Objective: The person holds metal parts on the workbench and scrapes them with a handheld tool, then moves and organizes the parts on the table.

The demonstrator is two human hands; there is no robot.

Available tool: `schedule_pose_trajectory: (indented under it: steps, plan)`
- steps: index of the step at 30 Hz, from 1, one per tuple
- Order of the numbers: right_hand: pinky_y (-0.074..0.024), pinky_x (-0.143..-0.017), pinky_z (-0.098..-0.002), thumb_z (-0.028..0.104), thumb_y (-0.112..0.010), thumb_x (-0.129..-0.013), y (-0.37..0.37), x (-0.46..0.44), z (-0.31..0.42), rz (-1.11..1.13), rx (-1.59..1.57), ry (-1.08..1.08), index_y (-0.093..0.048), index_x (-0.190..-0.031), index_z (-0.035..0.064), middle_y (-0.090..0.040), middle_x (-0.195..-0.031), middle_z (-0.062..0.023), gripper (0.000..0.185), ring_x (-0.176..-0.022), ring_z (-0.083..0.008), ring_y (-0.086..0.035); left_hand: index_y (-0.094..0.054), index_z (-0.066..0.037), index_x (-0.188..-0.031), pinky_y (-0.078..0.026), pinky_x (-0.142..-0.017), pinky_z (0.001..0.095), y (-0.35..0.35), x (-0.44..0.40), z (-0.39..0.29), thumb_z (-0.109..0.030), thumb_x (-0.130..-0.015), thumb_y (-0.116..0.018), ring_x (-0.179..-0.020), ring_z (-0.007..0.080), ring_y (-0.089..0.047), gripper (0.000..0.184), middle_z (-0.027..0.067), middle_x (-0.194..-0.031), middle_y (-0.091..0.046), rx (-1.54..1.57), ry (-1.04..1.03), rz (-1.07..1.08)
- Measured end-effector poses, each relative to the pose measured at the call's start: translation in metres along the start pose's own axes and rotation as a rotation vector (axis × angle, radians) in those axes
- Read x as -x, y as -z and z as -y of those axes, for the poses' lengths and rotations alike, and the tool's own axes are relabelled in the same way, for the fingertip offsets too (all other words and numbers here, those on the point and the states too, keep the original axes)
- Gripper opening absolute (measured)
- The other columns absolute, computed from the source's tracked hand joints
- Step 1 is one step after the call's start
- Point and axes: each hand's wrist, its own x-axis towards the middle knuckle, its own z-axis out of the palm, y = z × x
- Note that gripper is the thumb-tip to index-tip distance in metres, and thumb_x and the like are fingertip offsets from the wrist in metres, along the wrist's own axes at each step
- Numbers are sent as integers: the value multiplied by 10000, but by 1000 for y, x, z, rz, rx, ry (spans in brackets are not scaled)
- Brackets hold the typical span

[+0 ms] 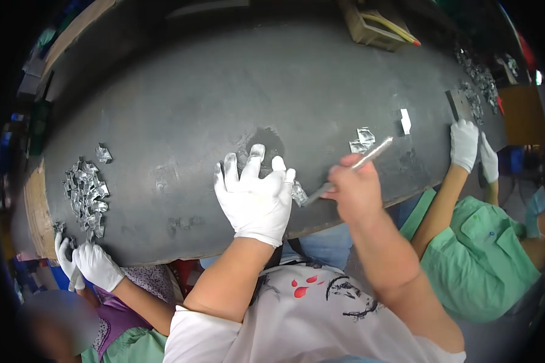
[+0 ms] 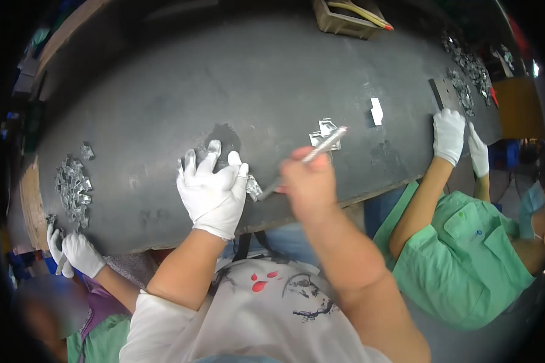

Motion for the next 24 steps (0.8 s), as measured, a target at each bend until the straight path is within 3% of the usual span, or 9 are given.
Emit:
schedule_pose_trajectory:
  steps: [1, 2, 5, 9, 13, 17, 20, 23, 24]
  plan:
    - [-475, -525, -301, 54, -558, -748, 9, -13, -2, -59, -242, -159, -459, -934, 33, -524, -748, -56, 212, -643, -138, -542, -670, -192, -847, -310, -949, 492, 3, -5, -1, -338, -739, -603, -1060, 376, -471, 193, 51, -1130, -566, 0, -9, -11]
    - [-496, -539, -291, 34, -554, -753, 17, -8, -6, -12, -315, -166, -428, -967, 21, -517, -746, -84, 249, -613, -148, -538, -675, -185, -809, -329, -932, 491, 3, -14, -2, -310, -728, -618, -1033, 386, -486, 160, 65, -1106, -580, 15, -21, -63]
    - [-498, -544, -283, 13, -540, -767, 26, 2, -7, 8, -410, -27, -441, -957, 30, -523, -753, -82, 216, -610, -138, -540, -685, -169, -732, -367, -898, 491, 3, -8, -3, -255, -705, -648, -978, 406, -518, 98, 96, -1056, -607, 29, -33, -99]
    - [-479, -552, -257, -15, -576, -763, 18, 12, -3, 68, -351, 102, -466, -944, 26, -542, -770, -78, 216, -601, -115, -540, -678, -178, -788, -344, -918, 501, -1, -8, -2, -294, -708, -640, -999, 396, -509, 146, 83, -1080, -596, 1, -49, -83]
    - [-456, -611, -262, 17, -601, -770, -8, 20, -10, 53, -156, 249, -530, -885, 14, -562, -786, -53, 136, -740, -118, -556, -675, -188, -816, -347, -915, 511, -2, -7, -1, -299, -699, -646, -993, 397, -515, 163, 84, -1075, -600, -22, -50, -66]
    - [-436, -586, -334, 55, -580, -671, -20, 24, -20, 149, 537, 1031, -578, -803, 83, -544, -738, -86, 134, -686, -277, -528, -677, -192, -808, -358, -905, 511, -4, -7, 0, -301, -697, -646, -1000, 399, -514, 159, 77, -1074, -602, -27, -42, -29]
    - [-441, -603, -354, 18, -626, -588, -29, 35, -15, 349, 758, 1025, -561, -766, 84, -559, -789, -84, 200, -652, -294, -530, -679, -194, -804, -362, -904, 507, -8, -8, 1, -313, -703, -637, -1001, 397, -513, 162, 73, -1074, -602, -25, -50, -50]
    - [-444, -618, -346, 49, -620, -659, -9, 34, -2, 279, 830, 770, -575, -778, 69, -562, -797, -98, 130, -679, -278, -542, -680, -192, -806, -351, -916, 502, -7, -9, 2, -324, -713, -626, -1011, 393, -505, 170, 70, -1081, -597, -28, -59, -71]
    - [-438, -617, -355, 31, -599, -666, 1, 38, 7, 109, 745, 747, -578, -748, 64, -554, -741, -97, 91, -685, -286, -534, -680, -191, -808, -347, -920, 500, -3, -8, 0, -326, -716, -622, -1017, 392, -502, 174, 71, -1083, -595, -24, -57, -61]
